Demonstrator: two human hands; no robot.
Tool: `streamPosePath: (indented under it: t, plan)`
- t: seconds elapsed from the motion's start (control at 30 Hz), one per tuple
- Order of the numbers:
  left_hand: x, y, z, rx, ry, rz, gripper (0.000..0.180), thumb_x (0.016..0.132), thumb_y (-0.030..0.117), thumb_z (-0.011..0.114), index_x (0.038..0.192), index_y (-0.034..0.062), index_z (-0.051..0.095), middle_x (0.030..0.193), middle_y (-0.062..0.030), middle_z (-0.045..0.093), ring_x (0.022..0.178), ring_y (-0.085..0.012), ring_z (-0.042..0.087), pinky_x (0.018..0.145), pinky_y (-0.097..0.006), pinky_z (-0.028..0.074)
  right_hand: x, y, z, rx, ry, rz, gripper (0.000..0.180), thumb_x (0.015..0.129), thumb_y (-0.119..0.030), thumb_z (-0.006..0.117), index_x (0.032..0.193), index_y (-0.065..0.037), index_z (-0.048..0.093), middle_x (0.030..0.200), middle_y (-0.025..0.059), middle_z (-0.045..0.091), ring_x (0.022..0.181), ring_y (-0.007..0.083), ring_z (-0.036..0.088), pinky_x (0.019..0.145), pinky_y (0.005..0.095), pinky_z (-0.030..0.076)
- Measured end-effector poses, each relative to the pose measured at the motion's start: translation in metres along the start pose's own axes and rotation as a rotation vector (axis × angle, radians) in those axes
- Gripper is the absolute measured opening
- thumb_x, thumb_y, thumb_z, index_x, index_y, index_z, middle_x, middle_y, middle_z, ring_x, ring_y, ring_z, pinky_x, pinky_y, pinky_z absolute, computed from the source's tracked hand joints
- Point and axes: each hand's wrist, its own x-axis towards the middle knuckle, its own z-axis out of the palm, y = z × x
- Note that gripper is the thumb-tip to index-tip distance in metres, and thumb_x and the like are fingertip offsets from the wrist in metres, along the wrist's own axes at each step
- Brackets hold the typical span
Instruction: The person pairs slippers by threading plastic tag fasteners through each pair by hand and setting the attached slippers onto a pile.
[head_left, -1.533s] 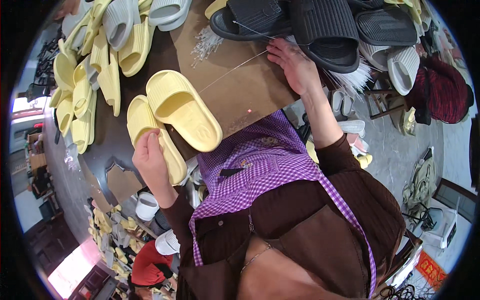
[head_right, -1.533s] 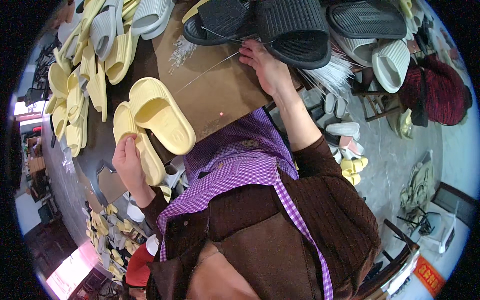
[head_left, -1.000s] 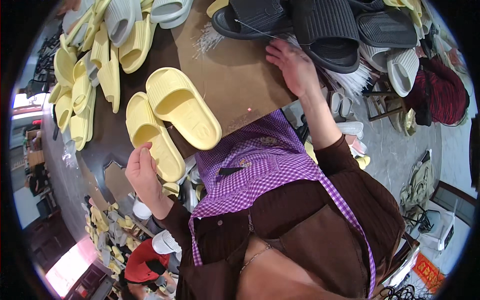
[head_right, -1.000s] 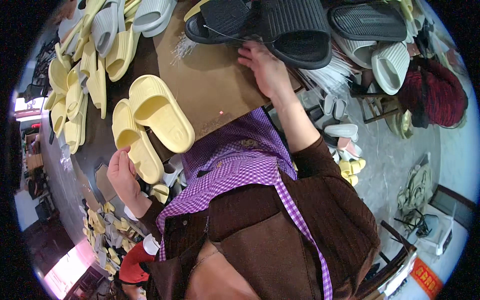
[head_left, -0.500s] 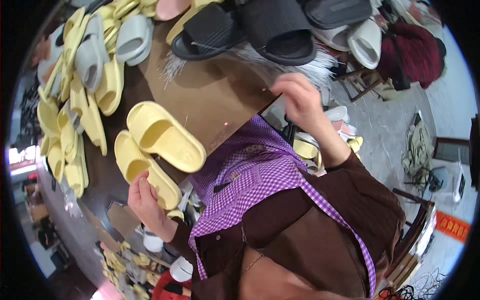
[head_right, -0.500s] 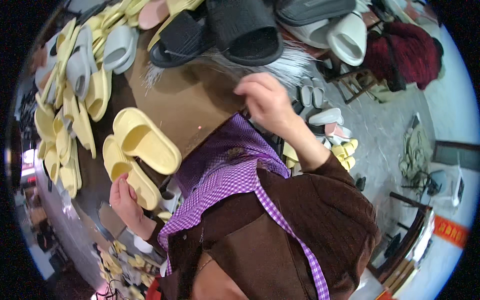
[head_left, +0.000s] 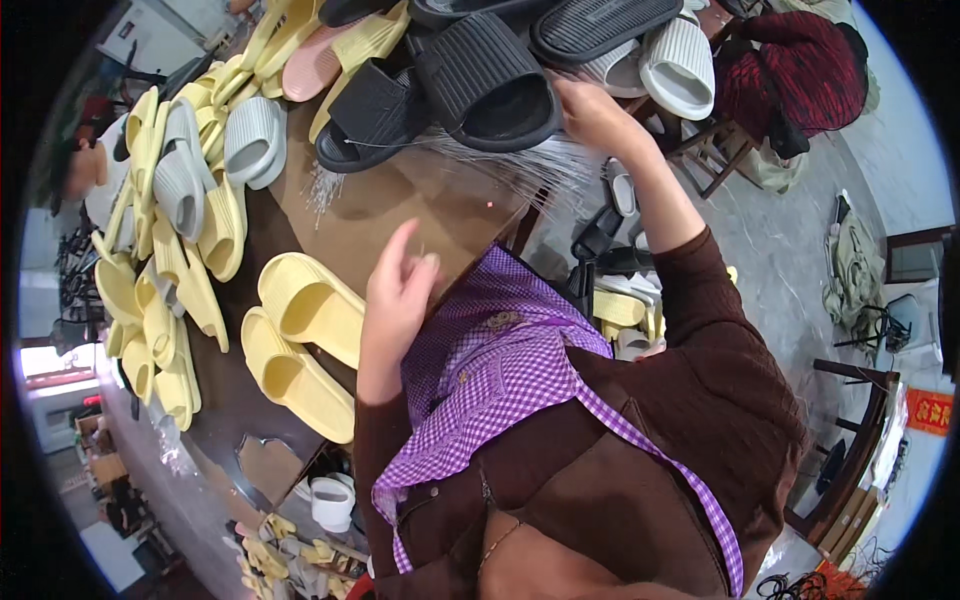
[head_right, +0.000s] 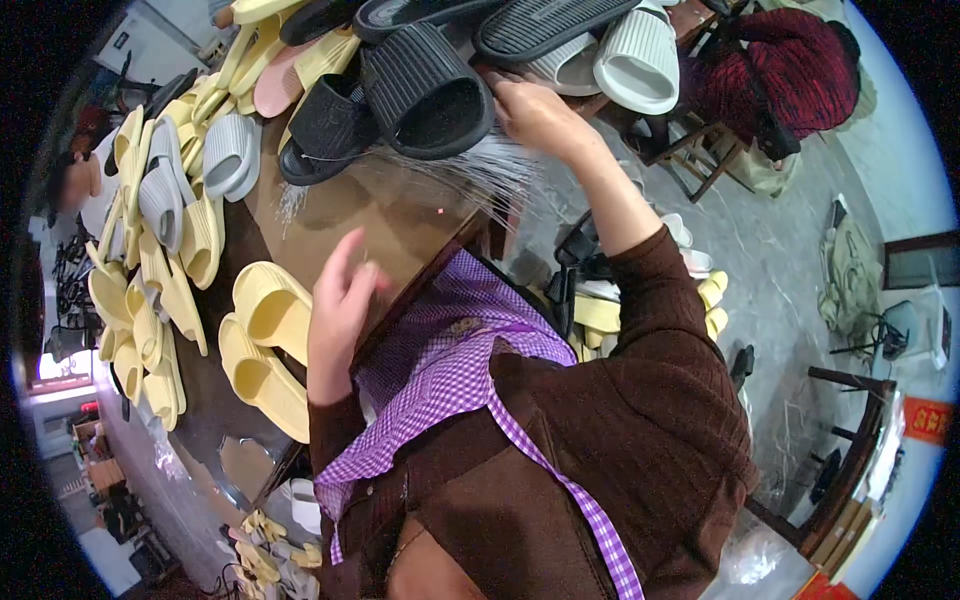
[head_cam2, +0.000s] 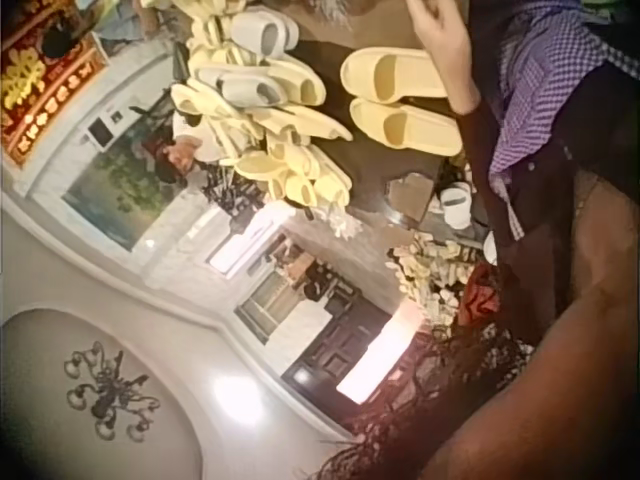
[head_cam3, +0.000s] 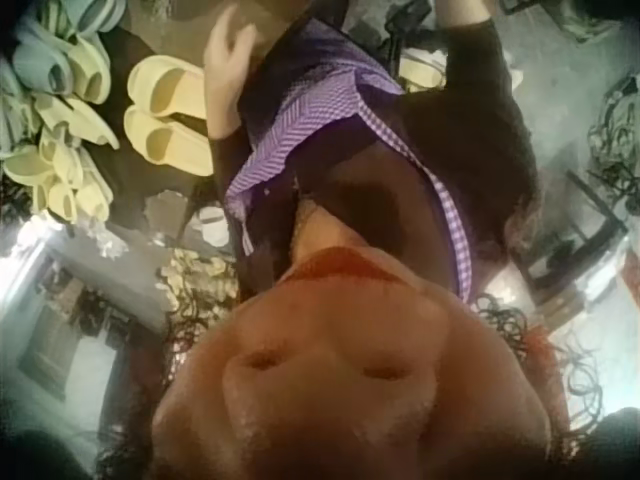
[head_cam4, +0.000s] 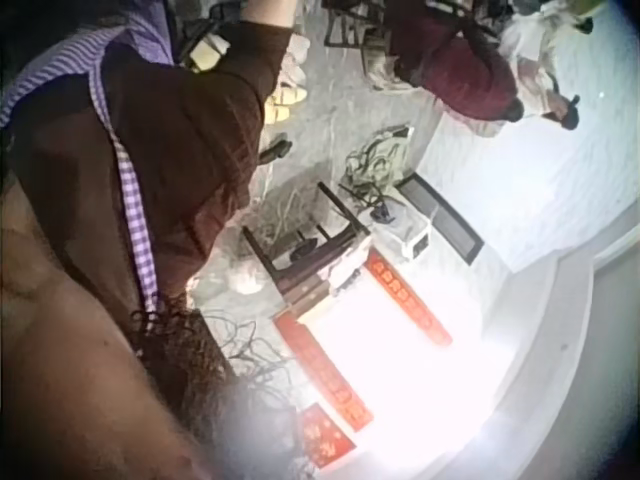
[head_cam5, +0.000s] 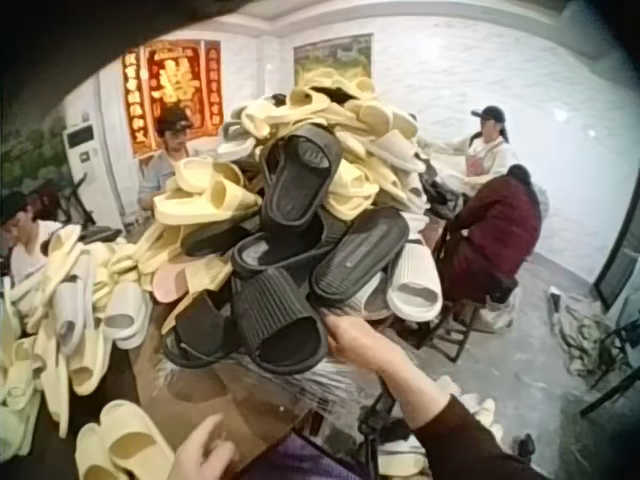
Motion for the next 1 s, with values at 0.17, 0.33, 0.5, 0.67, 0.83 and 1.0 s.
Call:
streamPosePath:
  t: [0.17, 0.33, 0.5, 0.67, 0.83, 1.0]
  plan:
    - [0.055, -0.005, 0.031, -0.091, 0.013, -0.098, 0.054, 0.088, 0.014, 0.057, 0.132, -0.0059, 0.035, 0.084, -0.006, 0.058, 0.077, -0.0097, 0.054, 0.071, -0.022, 0.043, -0.023, -0.037, 0.01, -0.007, 0.045, -0.117, 0.039, 0.074, -0.01, 0.062, 0.112, -0.001, 0.056, 0.106, 0.0202, 0.058, 0.101, 0.039, 0.051, 0.087, 0.0426, 0.043]
    - [0.084, -0.017, 0.043, 0.013, 0.047, -0.099, 0.058, 0.088, 0.019, 0.056, 0.133, -0.0085, 0.033, 0.087, -0.0074, 0.059, 0.081, -0.013, 0.054, 0.077, -0.025, 0.043, -0.051, -0.097, 0.026, -0.196, 0.097, -0.138, 0.042, 0.071, -0.017, 0.067, 0.108, 0.001, 0.058, 0.109, 0.0174, 0.057, 0.103, 0.0343, 0.052, 0.09, 0.0424, 0.04]
    - [0.087, -0.024, 0.041, 0.007, 0.057, -0.111, 0.057, 0.088, 0.018, 0.054, 0.132, -0.0102, 0.031, 0.085, -0.0082, 0.06, 0.081, -0.014, 0.055, 0.077, -0.026, 0.044, -0.061, -0.111, 0.064, -0.359, 0.078, -0.17, 0.042, 0.072, -0.018, 0.066, 0.107, 0.003, 0.058, 0.113, 0.0166, 0.056, 0.104, 0.0307, 0.052, 0.092, 0.0403, 0.039]
    - [0.068, -0.023, 0.031, 0.069, 0.067, -0.096, 0.052, 0.088, 0.016, 0.052, 0.129, -0.0109, 0.035, 0.081, -0.0088, 0.062, 0.078, -0.0132, 0.057, 0.076, -0.026, 0.045, -0.062, -0.101, 0.06, -0.3, -0.029, -0.122, 0.039, 0.076, -0.016, 0.063, 0.109, 0.003, 0.057, 0.116, 0.0175, 0.056, 0.107, 0.0308, 0.051, 0.094, 0.0396, 0.038]
    - [0.031, -0.019, 0.005, 0.127, 0.163, 0.033, 0.033, 0.089, 0.013, 0.05, 0.115, -0.008, 0.05, 0.071, -0.009, 0.062, 0.069, -0.0143, 0.059, 0.067, -0.028, 0.047, -0.064, -0.129, 0.019, -0.011, 0.09, -0.3, 0.033, 0.083, -0.017, 0.059, 0.109, 0.003, 0.057, 0.109, 0.0172, 0.059, 0.101, 0.0279, 0.055, 0.088, 0.0355, 0.043]
    - [-0.011, 0.007, -0.006, 0.192, 0.19, 0.014, 0.019, 0.09, 0.01, 0.048, 0.102, -0.0035, 0.057, 0.068, -0.0055, 0.061, 0.062, -0.0114, 0.057, 0.058, -0.025, 0.045, -0.061, -0.16, 0.043, 0.809, -0.256, 0.022, 0.029, 0.092, -0.018, 0.05, 0.11, 0.004, 0.057, 0.097, 0.0121, 0.063, 0.084, 0.0184, 0.059, 0.073, 0.0276, 0.047]
